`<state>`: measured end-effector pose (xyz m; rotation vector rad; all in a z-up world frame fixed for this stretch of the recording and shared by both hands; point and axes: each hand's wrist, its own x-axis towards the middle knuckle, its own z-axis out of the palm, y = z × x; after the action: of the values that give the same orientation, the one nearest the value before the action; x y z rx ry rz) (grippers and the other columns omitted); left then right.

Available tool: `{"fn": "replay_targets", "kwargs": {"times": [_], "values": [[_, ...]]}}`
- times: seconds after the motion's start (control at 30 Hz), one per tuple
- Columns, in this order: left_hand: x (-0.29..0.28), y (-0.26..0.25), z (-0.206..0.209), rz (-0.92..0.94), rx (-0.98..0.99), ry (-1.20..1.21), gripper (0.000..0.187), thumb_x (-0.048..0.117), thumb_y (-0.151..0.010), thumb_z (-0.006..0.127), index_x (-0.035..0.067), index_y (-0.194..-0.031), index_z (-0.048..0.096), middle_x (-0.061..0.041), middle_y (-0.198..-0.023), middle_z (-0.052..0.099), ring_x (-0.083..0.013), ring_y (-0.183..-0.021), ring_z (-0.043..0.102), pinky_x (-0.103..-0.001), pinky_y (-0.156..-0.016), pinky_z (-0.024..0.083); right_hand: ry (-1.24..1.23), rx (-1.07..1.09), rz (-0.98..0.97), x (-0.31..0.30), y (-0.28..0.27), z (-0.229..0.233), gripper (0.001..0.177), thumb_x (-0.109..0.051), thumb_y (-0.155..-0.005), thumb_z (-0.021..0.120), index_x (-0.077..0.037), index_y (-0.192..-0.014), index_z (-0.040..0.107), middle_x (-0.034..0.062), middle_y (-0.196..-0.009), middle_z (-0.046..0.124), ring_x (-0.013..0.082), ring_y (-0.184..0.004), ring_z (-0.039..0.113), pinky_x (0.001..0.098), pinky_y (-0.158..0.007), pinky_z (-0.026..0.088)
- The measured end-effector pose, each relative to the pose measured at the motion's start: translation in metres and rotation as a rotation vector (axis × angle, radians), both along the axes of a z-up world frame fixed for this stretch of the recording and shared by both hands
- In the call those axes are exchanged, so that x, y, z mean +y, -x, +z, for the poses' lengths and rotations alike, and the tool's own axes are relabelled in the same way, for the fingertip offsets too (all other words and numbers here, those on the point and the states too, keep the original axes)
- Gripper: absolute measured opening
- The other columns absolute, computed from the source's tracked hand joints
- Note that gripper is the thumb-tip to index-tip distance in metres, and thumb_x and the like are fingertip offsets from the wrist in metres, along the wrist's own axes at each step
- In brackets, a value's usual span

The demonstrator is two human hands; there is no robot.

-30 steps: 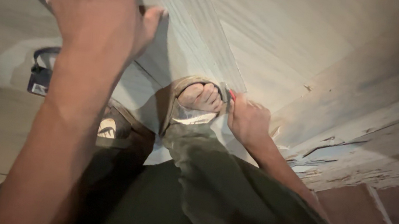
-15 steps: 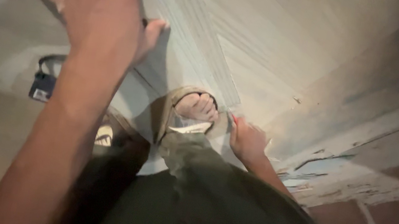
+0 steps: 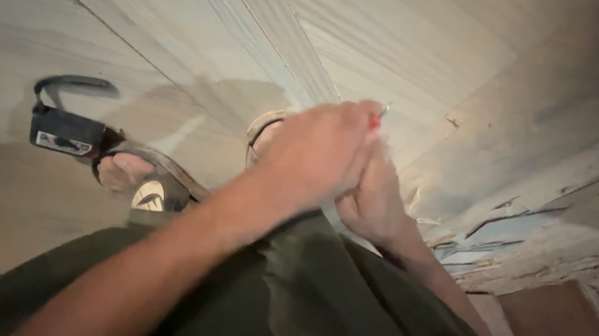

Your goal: The person measures wood panels on the floor using a tape measure and marks them with a pencil. They use a utility knife to cut the wood panels and fit them together in a pattern.

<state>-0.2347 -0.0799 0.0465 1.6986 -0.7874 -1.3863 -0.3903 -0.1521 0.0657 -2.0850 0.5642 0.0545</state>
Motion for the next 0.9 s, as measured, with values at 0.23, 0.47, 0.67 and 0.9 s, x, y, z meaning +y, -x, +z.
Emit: {"fn": "replay_targets", "kwargs": {"times": [0.23,0.47,0.67,0.9], "values": [[0.026,-0.032,-0.034,-0.341,-0.291,-0.188,0.026,0.030,-0.100,0.057,0.004,-0.105,0.060,-0.019,-0.085,0.070,-0.0419,-0.077,0.068,-0.054,-0.066,0.053,-0.077,0.520,-0.359,0.019,0.064,-0.031,0.015,-0.014,-0.101,0.070,0.000,-0.104,0.069,0.0121,-0.079,0.067,0.0165,-0.068,0.062,0.0312,-0.065,0.052],[0.035,0.001,-0.029,-0.777,-0.770,0.051,0.025,0.028,-0.082,0.064,0.012,-0.102,0.065,-0.007,-0.090,0.068,-0.0276,-0.078,0.070,-0.039,-0.059,0.055,-0.257,0.450,-0.668,0.038,0.094,-0.056,0.015,-0.014,-0.101,0.064,0.000,-0.104,0.068,0.0031,-0.077,0.070,0.0061,-0.068,0.065,0.0234,-0.062,0.053],[0.022,0.026,-0.055,-1.097,-0.849,0.114,0.017,0.025,-0.092,0.062,0.015,-0.104,0.066,-0.005,-0.091,0.068,-0.0232,-0.083,0.069,-0.037,-0.064,0.049,-0.363,0.409,-0.528,0.029,0.087,-0.063,0.014,-0.012,-0.099,0.070,0.002,-0.095,0.072,0.0060,-0.070,0.071,0.0058,-0.061,0.065,0.0236,-0.057,0.052],[0.015,0.036,-0.070,-1.080,-0.755,0.063,0.045,0.056,-0.091,0.058,0.014,-0.105,0.066,-0.006,-0.092,0.068,-0.0264,-0.084,0.067,-0.039,-0.064,0.047,-0.276,0.438,-0.502,0.020,0.088,-0.068,0.014,-0.009,-0.087,0.080,0.000,-0.083,0.071,0.0065,-0.066,0.070,0.0055,-0.057,0.064,0.0247,-0.054,0.051]]}}
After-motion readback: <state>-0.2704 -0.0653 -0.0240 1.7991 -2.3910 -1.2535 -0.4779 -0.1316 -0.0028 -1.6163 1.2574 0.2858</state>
